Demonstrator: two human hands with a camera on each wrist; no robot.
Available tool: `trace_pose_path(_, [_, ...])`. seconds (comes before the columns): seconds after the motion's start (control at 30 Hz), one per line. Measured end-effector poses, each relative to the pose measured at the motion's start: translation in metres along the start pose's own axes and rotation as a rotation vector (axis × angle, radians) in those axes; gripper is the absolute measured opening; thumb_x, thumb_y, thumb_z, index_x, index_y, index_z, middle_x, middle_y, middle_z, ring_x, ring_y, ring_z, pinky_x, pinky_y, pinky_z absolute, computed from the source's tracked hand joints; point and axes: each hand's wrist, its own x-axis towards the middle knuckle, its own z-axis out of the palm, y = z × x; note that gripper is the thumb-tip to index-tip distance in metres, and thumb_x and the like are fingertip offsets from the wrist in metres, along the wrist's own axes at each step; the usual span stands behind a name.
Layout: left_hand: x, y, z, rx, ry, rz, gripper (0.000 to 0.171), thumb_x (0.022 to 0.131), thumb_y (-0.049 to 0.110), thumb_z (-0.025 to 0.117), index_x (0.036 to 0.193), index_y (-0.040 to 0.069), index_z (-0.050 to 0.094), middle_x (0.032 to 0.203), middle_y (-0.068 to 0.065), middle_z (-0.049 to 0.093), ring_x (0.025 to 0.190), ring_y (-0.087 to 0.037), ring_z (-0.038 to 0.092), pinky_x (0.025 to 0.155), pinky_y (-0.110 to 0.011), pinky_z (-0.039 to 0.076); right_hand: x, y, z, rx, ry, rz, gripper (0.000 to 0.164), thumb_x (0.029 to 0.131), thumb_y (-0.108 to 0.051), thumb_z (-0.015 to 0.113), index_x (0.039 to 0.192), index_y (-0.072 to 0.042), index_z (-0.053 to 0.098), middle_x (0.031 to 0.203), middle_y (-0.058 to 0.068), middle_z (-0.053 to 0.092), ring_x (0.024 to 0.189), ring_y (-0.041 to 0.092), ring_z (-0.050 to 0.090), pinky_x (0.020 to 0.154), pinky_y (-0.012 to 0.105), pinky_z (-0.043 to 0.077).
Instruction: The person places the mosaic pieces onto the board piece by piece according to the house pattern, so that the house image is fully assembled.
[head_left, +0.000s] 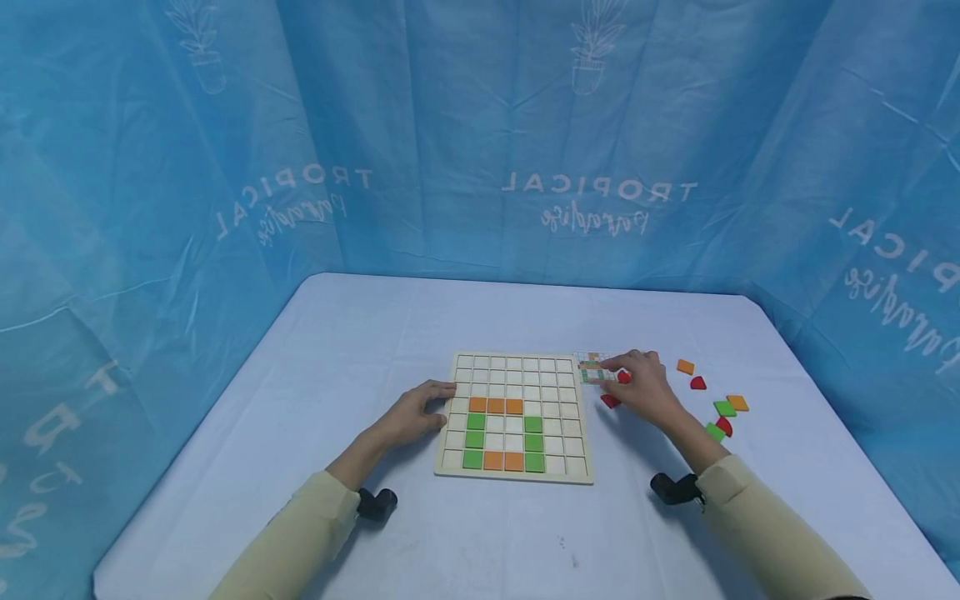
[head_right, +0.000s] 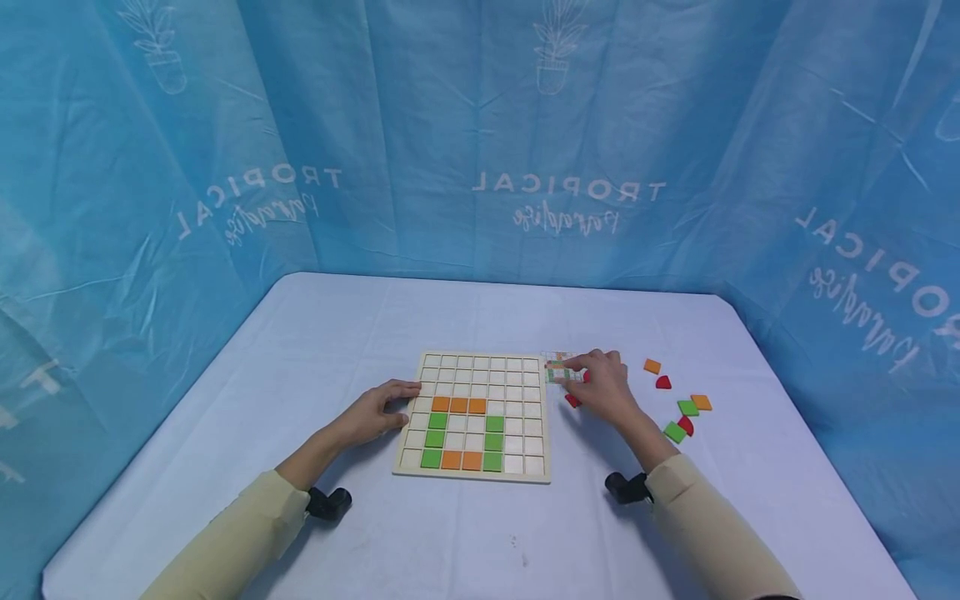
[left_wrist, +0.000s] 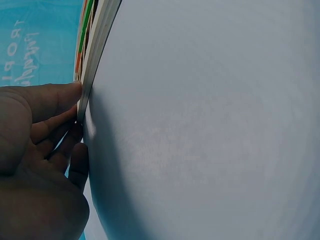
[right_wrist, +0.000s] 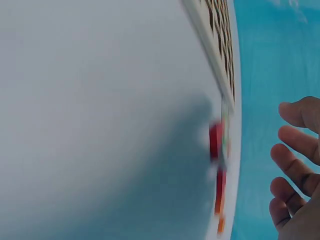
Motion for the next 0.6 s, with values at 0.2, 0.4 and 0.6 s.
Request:
trace_pose_path(0.2, [0.001,0.001,0.0,0.014,0.002,0.001,0.052,0.084,0.002,0.069,0.134,0.005,0.055,0.143,-0.006,0.046,0.138,-0.029,0.031,0.113,-0.046,0.024,-0.012,0.042,-0.034,-0.021,0.016,0.066,0.036,0.086,-0.017,0.071,0.118,0.0,0.066,0.116,0.023,0.056,0.109,0.04,0.038,0.081,0.052,0.039])
trace_pose_path(0.4, [0.0,0.002,-0.001,0.009,0.002,-0.001,0.052,0.084,0.001,0.069,0.134,0.004,0.055,0.143,-0.006,0.046,0.139,-0.029,0.031,0.113,-0.045,0.024,-0.028,0.081,-0.059,-0.04,-0.004,0.2,0.043,0.09,-0.022,0.067,0.123,0.004,0.06,0.121,0.028,0.048,0.111,0.046,0.034,0.077,0.054,0.042])
trace_pose_path(0.6, [0.0,0.0,0.001,0.008,0.002,0.0,0.052,0.084,0.001,0.069,0.134,0.005,0.055,0.143,-0.006,0.046,0.139,-0.029,0.031,0.113,-0.045,0.024,-0.041,0.114,-0.075,-0.054,-0.032,0.263,0.046,0.091,-0.023,0.064,0.125,0.007,0.056,0.123,0.033,0.042,0.114,0.052,0.029,0.075,0.057,0.04])
